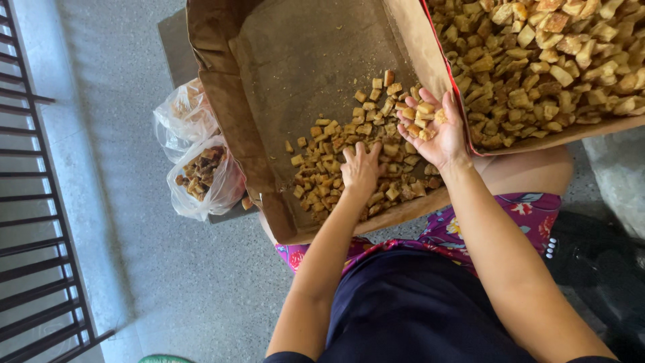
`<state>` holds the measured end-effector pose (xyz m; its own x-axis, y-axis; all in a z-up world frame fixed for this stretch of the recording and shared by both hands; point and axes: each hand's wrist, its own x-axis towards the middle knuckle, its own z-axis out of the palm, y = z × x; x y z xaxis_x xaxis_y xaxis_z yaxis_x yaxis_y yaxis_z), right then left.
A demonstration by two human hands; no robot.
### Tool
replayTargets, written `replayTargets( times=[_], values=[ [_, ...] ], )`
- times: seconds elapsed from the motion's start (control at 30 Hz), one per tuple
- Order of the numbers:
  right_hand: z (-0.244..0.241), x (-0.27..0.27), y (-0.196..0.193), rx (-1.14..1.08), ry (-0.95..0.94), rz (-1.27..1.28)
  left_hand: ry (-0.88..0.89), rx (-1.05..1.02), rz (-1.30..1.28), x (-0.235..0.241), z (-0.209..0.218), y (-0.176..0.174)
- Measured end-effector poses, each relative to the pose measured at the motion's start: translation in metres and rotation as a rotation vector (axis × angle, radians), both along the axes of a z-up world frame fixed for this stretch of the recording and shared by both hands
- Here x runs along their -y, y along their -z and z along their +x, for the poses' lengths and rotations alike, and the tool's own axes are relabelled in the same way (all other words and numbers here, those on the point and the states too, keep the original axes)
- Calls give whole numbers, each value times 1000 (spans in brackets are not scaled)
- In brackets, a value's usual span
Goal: The person sits on the floor and sorts small, cubed food items from a cardboard tray into a plastic bag. They use both hands to pick up the pieces, separate them, and transfer them into the bag, occasionally breaking larger pieces into smaller ones.
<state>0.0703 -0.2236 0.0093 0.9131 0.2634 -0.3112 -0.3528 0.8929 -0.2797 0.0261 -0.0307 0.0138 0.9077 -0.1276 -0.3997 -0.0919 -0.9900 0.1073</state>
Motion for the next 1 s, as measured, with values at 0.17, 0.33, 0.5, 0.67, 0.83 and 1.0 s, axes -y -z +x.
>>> replayTargets(
  times=[0.17, 0.33, 0.5, 0.67, 0.83, 1.0],
  values=[
    [2, 5, 15, 45, 17, -6, 34, -21, -34, -21, -8, 36],
    [0, -1, -5, -34, 9, -9, -227, -54, -405, -47, 4, 35],
    [-3, -28, -33, -112, -42, 163, -350, -230, -968, -52, 42, -68],
    [-12, -47, -14, 72, -138, 265, -31, -207, -990, -18, 57, -115],
    [-14, -44, -1, -14, -93, 267, -103, 128, -733, -48, 30, -121],
    [-11, -43, -5, -41, -85, 357, -286, -353, -107, -59, -46, -91]
  ],
)
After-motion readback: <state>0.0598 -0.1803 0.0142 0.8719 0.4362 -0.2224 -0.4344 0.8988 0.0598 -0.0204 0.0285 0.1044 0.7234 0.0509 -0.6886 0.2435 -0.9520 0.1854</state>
